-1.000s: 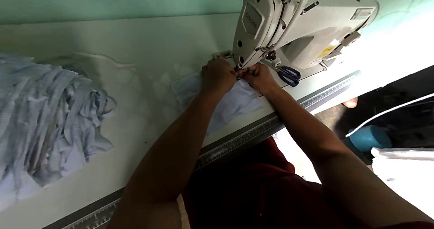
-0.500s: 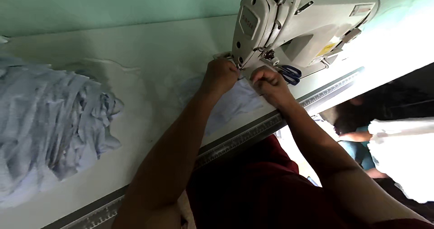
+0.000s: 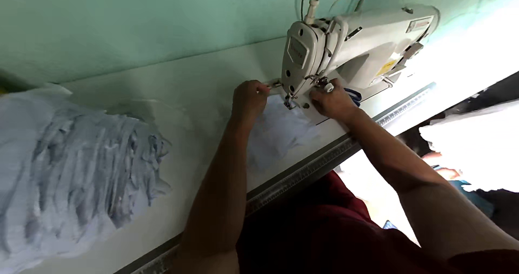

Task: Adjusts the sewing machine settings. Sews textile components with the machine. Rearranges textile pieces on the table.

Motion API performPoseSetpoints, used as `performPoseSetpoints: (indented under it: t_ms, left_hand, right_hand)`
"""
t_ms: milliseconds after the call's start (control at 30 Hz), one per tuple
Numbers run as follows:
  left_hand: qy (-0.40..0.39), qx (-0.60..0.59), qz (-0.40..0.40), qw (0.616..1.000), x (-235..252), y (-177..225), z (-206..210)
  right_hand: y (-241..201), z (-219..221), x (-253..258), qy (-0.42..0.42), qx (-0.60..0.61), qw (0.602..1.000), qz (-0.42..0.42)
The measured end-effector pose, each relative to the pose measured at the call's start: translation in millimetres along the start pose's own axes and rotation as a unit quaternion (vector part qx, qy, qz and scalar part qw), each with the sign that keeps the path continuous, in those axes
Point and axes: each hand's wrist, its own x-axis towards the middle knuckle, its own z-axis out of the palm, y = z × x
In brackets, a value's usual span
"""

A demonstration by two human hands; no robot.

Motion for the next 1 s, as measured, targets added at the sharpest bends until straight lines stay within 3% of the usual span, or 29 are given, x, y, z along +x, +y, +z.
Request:
performPoseSetpoints:
  t_ms: [200,333,533,700,800,867,933,1000]
  left_hand:
    - [0.033,0.031,-0.013,0.999,4,-15,1]
    - [0.027,0.062,-0.007,0.998,2,-23,2]
    - [0.096,0.086,0.064,0.990,-5,-12,-16]
    - [0.145,0.062,0.128,0.979,-41,10,-35]
    - [0.111,0.101,0.135,0.979,-88,8,-26]
    - [0.067,0.086,0.160,0.981,-139,1,-13]
    - [-0.061,-0.009,0.189,0.980,-199,-4,3]
    - [-0.250,-0.125,0.186,0.942,-243,-18,28]
  right_hand:
    - [9,31,29,0.035,0.022,0.995,0.093]
    - [6,22,15,0.084,0.037,0.989,0.118]
    - [5,13,18,0.076,0.056,0.985,0.146]
    - [12,-1,15,0.059,0.088,0.978,0.178]
    - [4,-15,-13,0.125,0.140,0.956,0.227]
    - [-26,-26,-65,0.214,0.150,0.952,0.158]
    - [-67,-27,-132,0.244,0.156,0.957,0.028]
    - [-96,-8,-198,0.142,0.221,0.964,-0.049]
